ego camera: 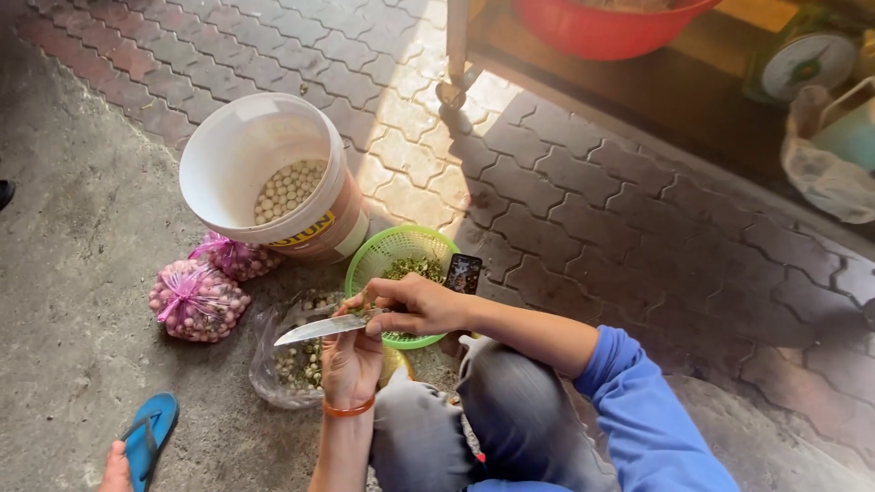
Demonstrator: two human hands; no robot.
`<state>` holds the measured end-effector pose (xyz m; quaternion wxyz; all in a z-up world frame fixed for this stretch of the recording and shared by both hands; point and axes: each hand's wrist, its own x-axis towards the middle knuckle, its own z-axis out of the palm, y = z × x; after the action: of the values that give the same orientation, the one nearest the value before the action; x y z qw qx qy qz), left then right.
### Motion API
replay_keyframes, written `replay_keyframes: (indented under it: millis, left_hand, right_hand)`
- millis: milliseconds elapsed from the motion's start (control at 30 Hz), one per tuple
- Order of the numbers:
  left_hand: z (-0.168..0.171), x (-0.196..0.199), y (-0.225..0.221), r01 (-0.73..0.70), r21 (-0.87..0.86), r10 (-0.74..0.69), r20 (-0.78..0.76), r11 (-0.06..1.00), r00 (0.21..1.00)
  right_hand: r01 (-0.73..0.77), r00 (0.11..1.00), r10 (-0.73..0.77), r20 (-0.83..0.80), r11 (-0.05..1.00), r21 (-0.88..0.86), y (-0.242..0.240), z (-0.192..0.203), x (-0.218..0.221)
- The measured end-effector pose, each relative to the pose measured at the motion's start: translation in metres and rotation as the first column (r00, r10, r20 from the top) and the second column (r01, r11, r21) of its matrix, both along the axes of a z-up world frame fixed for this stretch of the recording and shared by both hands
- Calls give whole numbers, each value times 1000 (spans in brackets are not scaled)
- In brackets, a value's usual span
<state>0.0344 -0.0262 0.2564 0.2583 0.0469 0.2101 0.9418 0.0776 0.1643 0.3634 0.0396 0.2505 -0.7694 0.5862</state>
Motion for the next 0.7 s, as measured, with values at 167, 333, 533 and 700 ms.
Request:
replay_keyframes:
  millis: [167,333,533,700]
  left_hand:
    - [30,-3,37,-36,-157,33,-16,987,999]
    - [-88,-38,32,38,-157,-14,156,987,988]
    - [-185,-40,34,51,-230,18,288,972,958]
    - [-219,-31,31,38,-270,50,312,962,949]
  right_hand:
    - [78,932,107,345,873,-481,4,-72,-31]
    - [271,782,341,522,568,-777,20,-179,-38]
    - [262,754,335,565,635,-727,15,-217,-25]
    - [230,757,352,550,643,-730,16,-280,-18]
